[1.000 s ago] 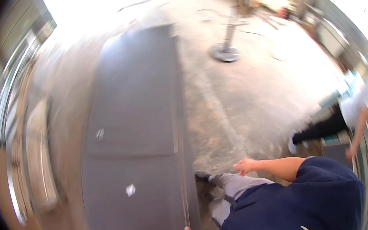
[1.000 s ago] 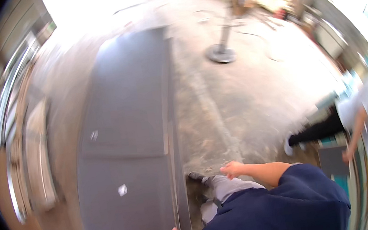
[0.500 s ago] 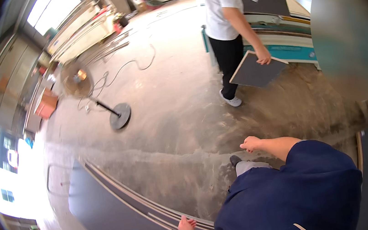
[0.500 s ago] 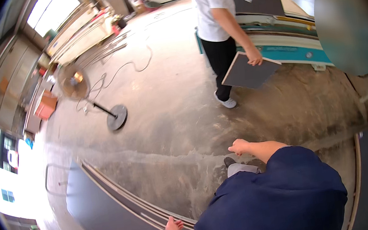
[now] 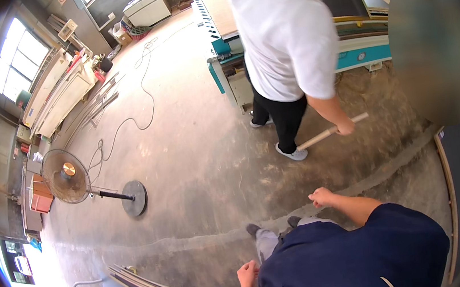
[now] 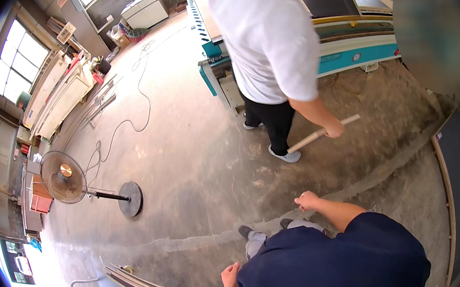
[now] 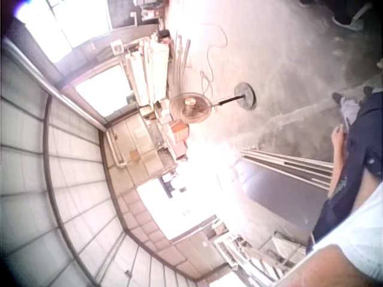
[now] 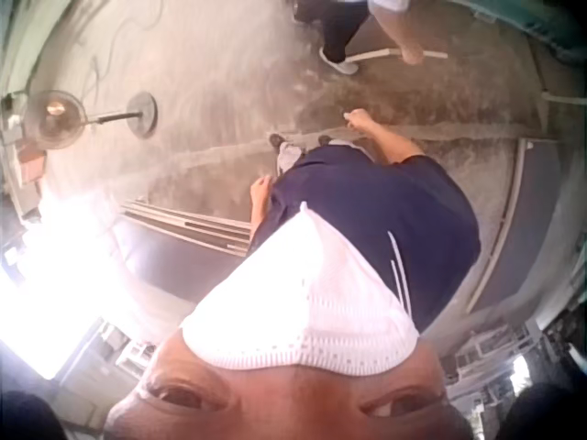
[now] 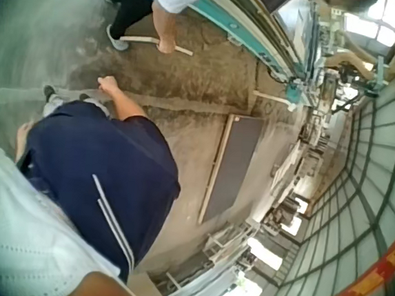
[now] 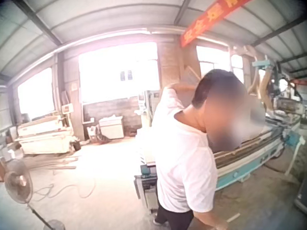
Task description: The person peels white labels from large grey panels on a machine bed, carries an L-shaped panel and a rectangular panel across a workshop to stacks, and picks up thin wooden strips from the floor.
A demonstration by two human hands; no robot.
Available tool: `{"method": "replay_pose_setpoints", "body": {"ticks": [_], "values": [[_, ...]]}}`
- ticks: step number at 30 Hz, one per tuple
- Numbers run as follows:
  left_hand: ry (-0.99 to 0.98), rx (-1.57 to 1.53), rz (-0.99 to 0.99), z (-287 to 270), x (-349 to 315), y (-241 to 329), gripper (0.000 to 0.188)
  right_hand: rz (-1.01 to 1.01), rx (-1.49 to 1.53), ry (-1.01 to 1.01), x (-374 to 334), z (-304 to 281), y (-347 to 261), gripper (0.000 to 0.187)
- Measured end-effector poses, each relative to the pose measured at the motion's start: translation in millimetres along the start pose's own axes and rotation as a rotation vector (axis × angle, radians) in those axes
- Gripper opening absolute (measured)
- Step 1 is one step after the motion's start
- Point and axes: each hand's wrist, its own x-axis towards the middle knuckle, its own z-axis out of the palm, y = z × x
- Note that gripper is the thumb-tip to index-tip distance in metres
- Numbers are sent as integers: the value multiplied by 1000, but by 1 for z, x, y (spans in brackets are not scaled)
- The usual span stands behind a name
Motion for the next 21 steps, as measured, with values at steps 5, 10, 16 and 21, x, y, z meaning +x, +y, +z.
{"method": "replay_pose_setpoints", "body": {"ticks": [5, 10, 16, 21], "values": [[-18, -125, -90, -47, 85, 37, 31, 67, 18, 37, 14, 26, -53, 30], [-102, -83, -19, -77, 180, 112, 30, 39, 225, 120, 8, 44, -142, 26], [-265, 138, 172, -67, 281, 262, 32, -159, 468, 140, 19, 39, -150, 20], [-291, 140, 290, 18, 316, 390, 33, 74, 529, 372, 36, 8, -96, 21]]}}
